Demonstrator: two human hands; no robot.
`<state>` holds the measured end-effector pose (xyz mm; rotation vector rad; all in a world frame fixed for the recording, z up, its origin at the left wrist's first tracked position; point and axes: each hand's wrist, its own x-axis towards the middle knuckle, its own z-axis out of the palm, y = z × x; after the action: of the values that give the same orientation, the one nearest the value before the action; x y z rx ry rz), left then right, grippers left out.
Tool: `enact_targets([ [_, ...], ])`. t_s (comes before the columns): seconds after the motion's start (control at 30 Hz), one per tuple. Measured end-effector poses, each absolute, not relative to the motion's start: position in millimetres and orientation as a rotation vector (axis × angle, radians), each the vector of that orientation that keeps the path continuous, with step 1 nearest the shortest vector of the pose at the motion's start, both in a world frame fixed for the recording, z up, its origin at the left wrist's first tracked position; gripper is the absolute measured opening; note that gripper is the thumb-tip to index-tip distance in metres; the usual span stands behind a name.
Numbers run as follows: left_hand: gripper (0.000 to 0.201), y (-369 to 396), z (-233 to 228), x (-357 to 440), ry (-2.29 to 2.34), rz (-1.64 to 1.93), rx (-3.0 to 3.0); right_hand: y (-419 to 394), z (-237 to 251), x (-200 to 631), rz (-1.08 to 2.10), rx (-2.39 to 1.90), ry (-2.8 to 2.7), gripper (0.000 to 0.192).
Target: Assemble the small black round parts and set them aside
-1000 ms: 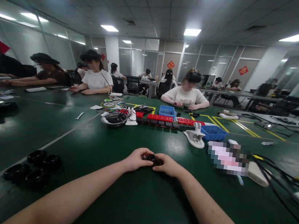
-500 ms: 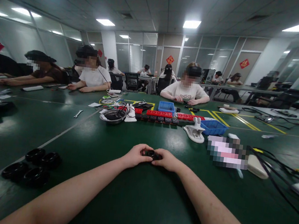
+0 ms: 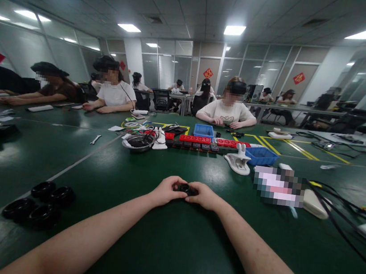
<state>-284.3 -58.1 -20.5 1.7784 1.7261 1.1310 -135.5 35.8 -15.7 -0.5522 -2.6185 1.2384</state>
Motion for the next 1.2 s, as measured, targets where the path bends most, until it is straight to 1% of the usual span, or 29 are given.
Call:
enact_targets([
  [0.13,0.035,-58.6,-22.3,-278.4,1.804,1.165,1.745,36.3,-23.8,-138.4,1.131,-0.683,-2.574,0.028],
  [0.27,0.035,-60.2,-24.4,-270.0,1.978,1.213,1.715,33.1,-31.8,-145.1,0.825,-0.851,-2.567,0.030],
  [0.37,0.032,-61.0,-25.4,-266.9,2.075,1.255,1.717,26.2,-33.7,-150.7,0.576,-0.954,-2.573,0.025],
  [0.43,0.031,-61.0,-25.5,-267.8,2.077,1.269,1.732,20.5,-32.7,-153.1,0.468,-0.971,-2.576,0.021],
  [0.5,0.030,-61.1,-24.6,-270.7,2.025,1.264,1.756,16.1,-30.4,-153.4,0.425,-0.981,-2.575,0.021],
  [0.6,0.030,-61.8,-21.7,-276.7,1.909,1.224,1.797,15.7,-25.5,-149.0,0.490,-0.878,-2.594,0.036],
  [0.67,0.030,-62.4,-19.8,-280.5,1.839,1.199,1.812,20.2,-22.0,-143.7,0.601,-0.685,-2.638,0.046],
  [0.7,0.030,-62.6,-19.2,-282.2,1.808,1.189,1.816,23.5,-20.4,-140.9,0.680,-0.586,-2.666,0.048],
  [0.77,0.032,-62.4,-18.7,-284.6,1.761,1.169,1.819,30.3,-17.9,-136.3,0.870,-0.468,-2.704,0.045],
  [0.87,0.034,-61.3,-19.6,-286.3,1.720,1.152,1.813,36.7,-16.3,-133.6,1.090,-0.425,-2.692,0.037],
  [1.03,0.035,-59.5,-21.9,-286.4,1.691,1.169,1.794,37.1,-16.9,-135.3,1.074,-0.411,-2.668,0.027],
  [1.2,0.036,-59.2,-23.3,-287.1,1.694,1.157,1.802,38.9,-15.0,-134.5,1.116,-0.407,-2.687,0.023],
])
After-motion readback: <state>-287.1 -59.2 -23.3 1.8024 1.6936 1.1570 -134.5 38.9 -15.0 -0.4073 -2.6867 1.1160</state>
